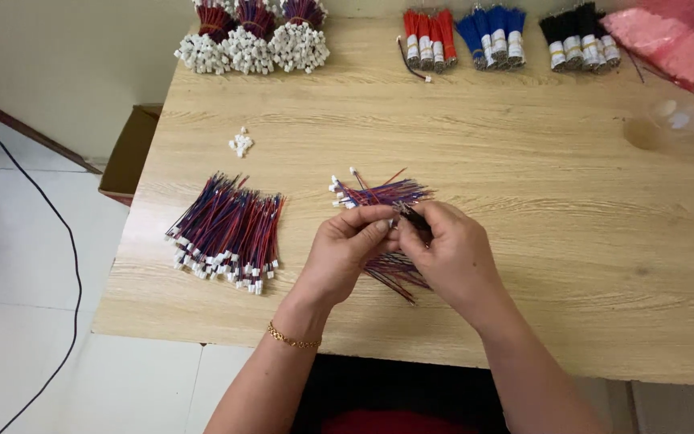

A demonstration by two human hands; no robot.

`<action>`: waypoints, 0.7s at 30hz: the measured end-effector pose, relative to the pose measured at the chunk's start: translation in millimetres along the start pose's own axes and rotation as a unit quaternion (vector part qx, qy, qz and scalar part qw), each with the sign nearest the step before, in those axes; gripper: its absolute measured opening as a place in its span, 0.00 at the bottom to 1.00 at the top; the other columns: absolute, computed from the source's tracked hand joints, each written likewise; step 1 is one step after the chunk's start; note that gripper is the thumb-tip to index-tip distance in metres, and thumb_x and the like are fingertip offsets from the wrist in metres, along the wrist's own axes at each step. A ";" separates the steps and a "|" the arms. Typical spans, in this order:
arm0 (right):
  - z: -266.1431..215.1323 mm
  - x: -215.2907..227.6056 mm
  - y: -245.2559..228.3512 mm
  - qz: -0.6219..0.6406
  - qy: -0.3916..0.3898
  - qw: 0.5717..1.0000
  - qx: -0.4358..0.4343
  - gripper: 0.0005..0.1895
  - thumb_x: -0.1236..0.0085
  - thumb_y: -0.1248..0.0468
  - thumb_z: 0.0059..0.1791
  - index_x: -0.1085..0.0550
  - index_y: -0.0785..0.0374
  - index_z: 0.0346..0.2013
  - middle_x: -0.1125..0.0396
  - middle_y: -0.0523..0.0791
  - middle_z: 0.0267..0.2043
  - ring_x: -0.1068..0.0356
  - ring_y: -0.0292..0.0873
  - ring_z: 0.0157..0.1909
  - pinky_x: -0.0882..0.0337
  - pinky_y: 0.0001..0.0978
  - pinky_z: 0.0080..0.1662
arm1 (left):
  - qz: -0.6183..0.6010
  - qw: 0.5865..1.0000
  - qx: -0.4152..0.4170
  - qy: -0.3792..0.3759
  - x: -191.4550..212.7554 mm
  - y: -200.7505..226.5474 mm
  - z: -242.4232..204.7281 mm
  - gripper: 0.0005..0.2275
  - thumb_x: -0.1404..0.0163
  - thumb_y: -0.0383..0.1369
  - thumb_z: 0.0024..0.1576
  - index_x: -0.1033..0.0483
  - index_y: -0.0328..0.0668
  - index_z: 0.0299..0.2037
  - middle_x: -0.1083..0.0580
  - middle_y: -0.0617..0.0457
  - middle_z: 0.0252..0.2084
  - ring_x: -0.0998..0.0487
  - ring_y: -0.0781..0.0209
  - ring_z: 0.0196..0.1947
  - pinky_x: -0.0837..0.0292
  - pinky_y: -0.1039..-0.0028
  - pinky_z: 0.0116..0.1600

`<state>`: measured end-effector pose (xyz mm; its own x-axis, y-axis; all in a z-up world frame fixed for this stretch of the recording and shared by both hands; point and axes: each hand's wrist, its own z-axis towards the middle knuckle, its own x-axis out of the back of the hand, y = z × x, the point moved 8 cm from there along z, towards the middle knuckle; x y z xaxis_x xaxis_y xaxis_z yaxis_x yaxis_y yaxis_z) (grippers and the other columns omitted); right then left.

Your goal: Bundling and sorting small wire harnesses on a wooden table

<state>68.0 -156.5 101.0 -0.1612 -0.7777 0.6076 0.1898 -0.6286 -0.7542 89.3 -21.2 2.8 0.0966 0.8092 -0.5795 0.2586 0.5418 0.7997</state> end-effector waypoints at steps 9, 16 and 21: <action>-6.1 -9.1 -0.2 0.121 -0.031 0.992 -0.009 0.10 0.50 0.61 0.53 0.25 0.65 0.36 0.27 0.53 0.32 0.27 0.49 0.38 0.29 0.45 0.45 | 0.120 0.992 -0.033 0.029 17.6 11.3 -18.7 0.08 0.49 0.21 0.56 0.22 0.29 0.45 0.23 0.47 0.32 0.22 0.65 0.31 0.20 0.75 0.38; 3.0 18.7 -1.2 -0.019 0.029 0.999 0.027 0.09 0.54 0.65 0.56 0.29 0.68 0.37 0.31 0.55 0.31 0.29 0.59 0.38 0.32 0.52 0.44 | 0.413 0.907 -0.052 0.063 46.8 20.0 -37.5 0.07 0.44 0.25 0.52 0.19 0.36 0.40 0.21 0.42 0.33 0.21 0.54 0.30 0.24 0.69 0.34; -13.3 -69.4 26.3 -0.137 -0.199 0.970 0.018 0.12 0.48 0.53 0.48 0.25 0.47 0.45 0.30 0.41 0.44 0.27 0.50 0.46 0.27 0.44 0.45 | 0.518 0.832 -0.183 0.078 45.1 52.5 -29.1 0.08 0.45 0.26 0.51 0.19 0.44 0.41 0.24 0.42 0.36 0.21 0.44 0.32 0.24 0.63 0.33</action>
<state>71.3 -118.9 35.7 0.1752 -0.5181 0.8372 0.2266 -0.8063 -0.5464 79.2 50.3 23.2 -0.0486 0.8889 0.4556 -0.1991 -0.4556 0.8676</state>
